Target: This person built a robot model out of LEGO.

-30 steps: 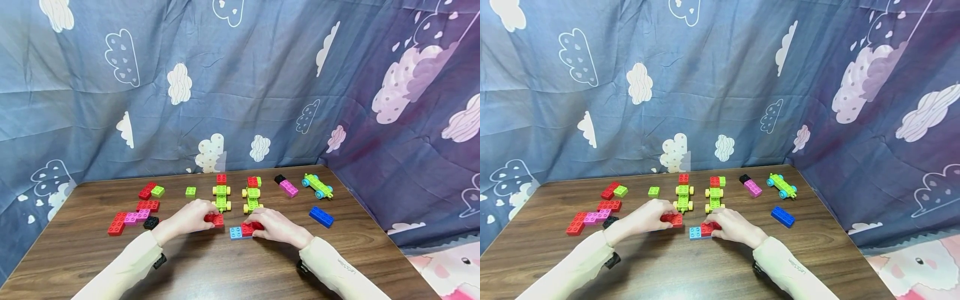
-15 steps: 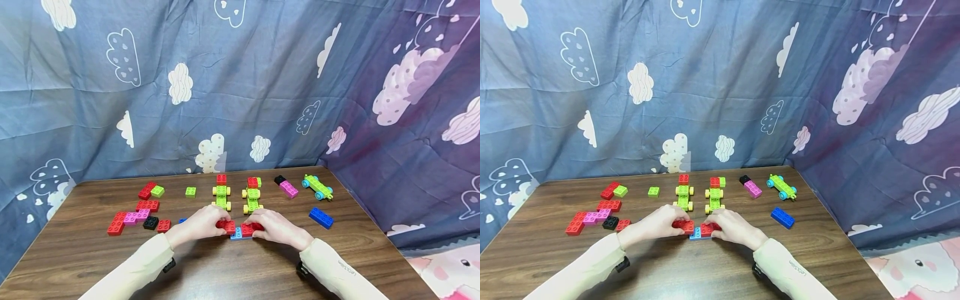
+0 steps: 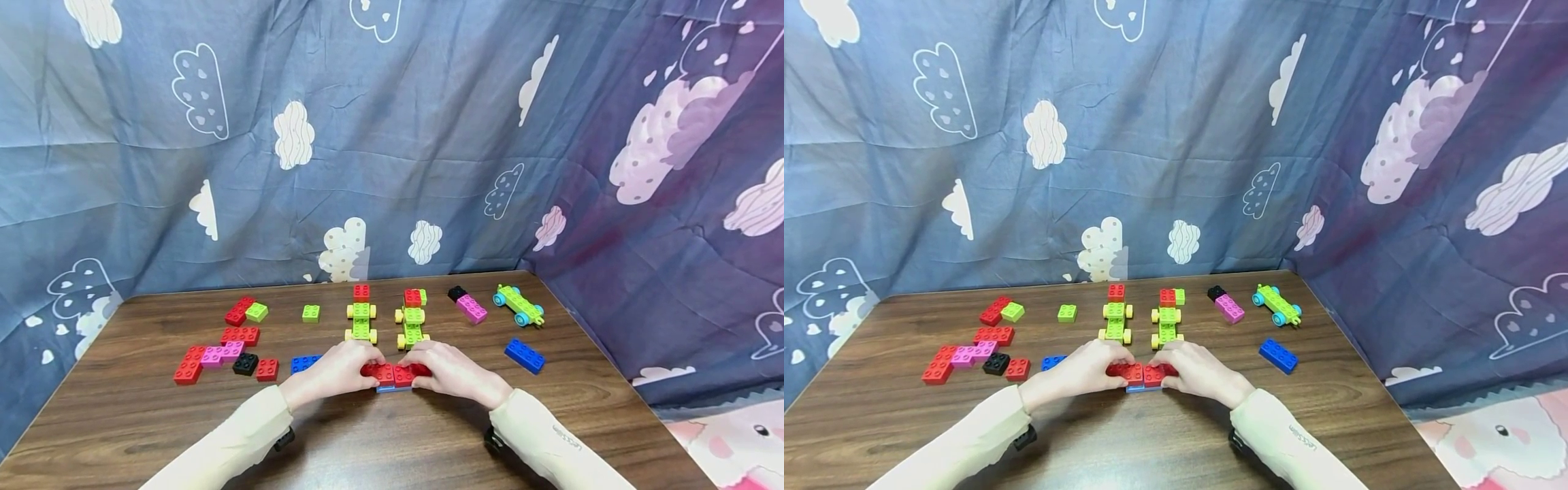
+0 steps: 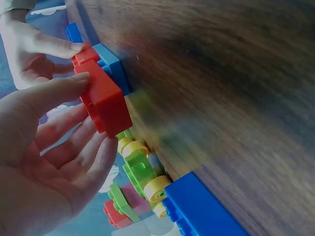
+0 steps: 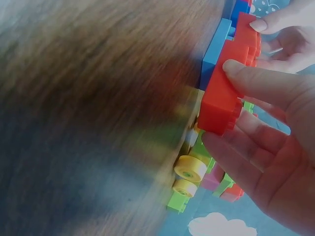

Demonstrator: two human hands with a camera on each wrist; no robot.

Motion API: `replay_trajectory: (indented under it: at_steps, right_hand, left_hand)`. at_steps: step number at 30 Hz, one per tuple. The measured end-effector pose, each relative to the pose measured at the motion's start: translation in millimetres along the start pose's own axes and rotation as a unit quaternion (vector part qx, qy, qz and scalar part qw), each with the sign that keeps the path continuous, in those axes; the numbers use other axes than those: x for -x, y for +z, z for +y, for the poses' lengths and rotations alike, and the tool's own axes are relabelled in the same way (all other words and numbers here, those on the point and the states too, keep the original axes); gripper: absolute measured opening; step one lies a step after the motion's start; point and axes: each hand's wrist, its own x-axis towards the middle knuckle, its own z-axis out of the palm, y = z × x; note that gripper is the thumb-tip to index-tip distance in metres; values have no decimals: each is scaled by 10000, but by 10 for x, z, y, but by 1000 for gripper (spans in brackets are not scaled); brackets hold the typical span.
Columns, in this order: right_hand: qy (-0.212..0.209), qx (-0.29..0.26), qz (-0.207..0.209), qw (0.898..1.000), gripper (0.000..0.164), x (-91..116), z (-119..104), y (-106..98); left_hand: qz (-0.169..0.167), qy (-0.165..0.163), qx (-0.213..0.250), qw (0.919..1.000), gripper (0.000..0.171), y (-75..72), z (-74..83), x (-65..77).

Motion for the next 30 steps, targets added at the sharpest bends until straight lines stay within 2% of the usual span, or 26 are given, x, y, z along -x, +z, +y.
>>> replay_trajectory:
  at_steps: [12, 19, 30]
  right_hand:
    - [-28, 78, -18, 10000, 30, 3, 2, -7]
    - [232, -95, -208, 9995, 29, -13, -24, -39]
    - [275, -82, -266, 9992, 30, -6, -22, -31]
  left_hand:
    - [-32, -5, 100, 9999, 27, 10, -15, -9]
    - [-57, 7, 35, 10000, 26, 12, -14, -10]
    - [56, -48, 212, 9997, 24, 68, -1, 4]
